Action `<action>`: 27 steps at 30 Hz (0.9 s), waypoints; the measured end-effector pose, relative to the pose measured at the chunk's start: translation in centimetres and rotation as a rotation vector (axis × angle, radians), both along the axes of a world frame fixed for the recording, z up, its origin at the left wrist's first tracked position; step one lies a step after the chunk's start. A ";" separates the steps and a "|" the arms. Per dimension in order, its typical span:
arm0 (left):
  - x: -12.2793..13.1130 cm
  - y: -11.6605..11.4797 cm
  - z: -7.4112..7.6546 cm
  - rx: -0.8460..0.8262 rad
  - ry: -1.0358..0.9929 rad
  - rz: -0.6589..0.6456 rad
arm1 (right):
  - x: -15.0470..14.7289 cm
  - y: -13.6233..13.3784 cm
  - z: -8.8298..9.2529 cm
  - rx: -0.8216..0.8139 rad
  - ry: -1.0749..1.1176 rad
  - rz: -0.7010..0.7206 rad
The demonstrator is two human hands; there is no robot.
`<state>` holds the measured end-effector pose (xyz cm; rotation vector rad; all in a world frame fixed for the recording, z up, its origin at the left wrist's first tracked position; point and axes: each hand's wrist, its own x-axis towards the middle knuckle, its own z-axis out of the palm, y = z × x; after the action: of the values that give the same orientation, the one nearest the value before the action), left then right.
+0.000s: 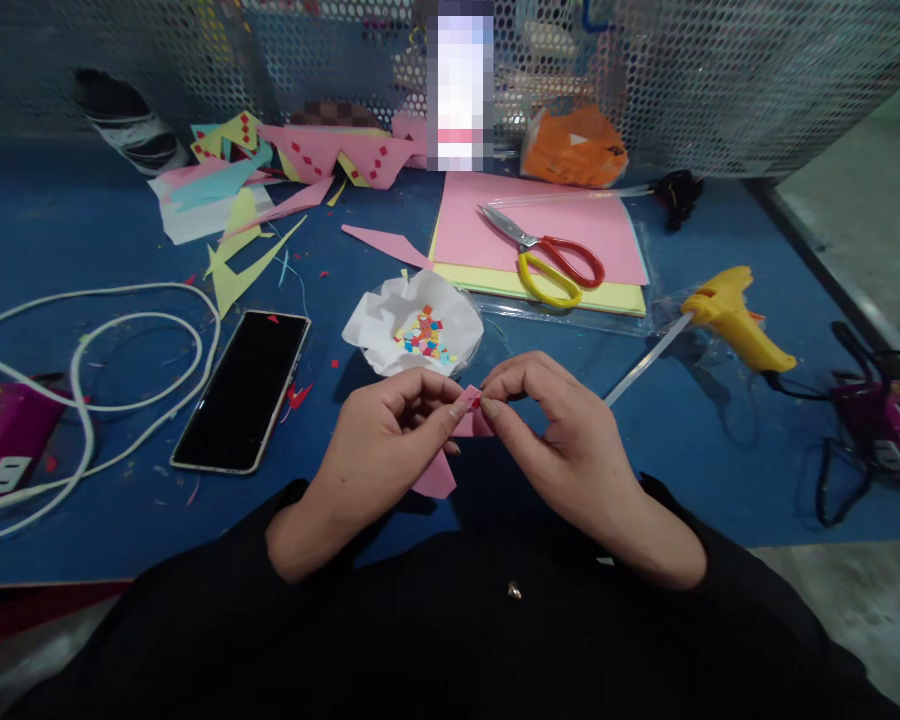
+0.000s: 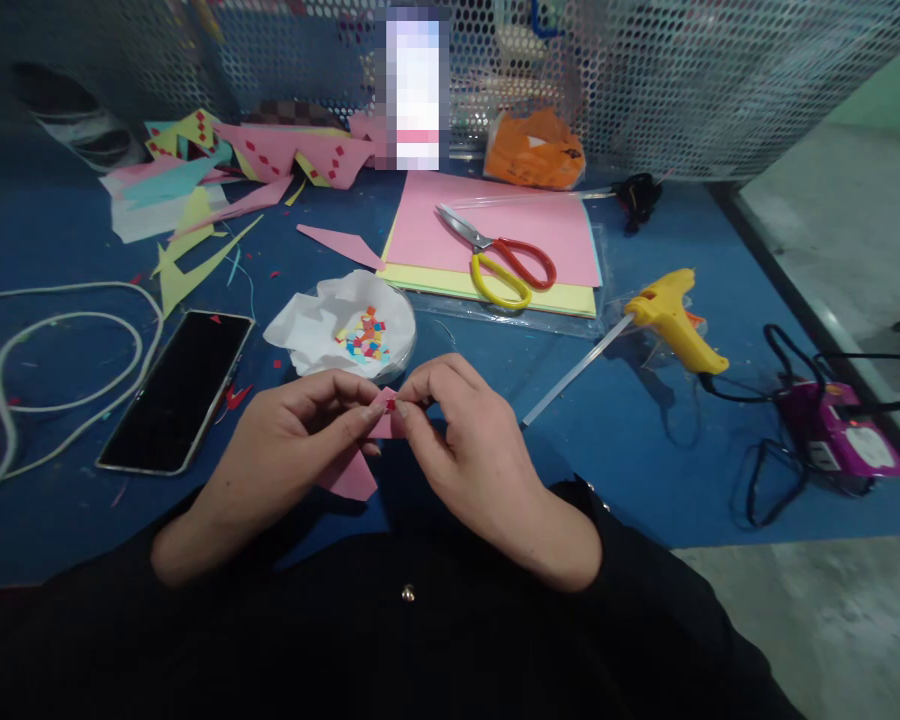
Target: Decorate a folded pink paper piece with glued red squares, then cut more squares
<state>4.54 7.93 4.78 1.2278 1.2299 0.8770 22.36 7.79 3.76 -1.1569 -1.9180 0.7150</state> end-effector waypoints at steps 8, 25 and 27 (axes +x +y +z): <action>-0.1 -0.1 -0.5 0.016 0.054 -0.034 | 0.0 -0.2 0.0 0.019 -0.021 -0.019; 0.2 -0.3 -0.2 0.150 0.235 -0.007 | -0.2 -0.3 0.0 0.011 -0.067 -0.046; 0.2 -0.3 -0.1 0.142 0.242 -0.003 | -0.2 -0.4 0.0 0.008 -0.066 -0.049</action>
<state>4.76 7.64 4.67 1.4828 1.3749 0.8427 22.14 7.41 3.75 -1.2315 -1.9388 0.6493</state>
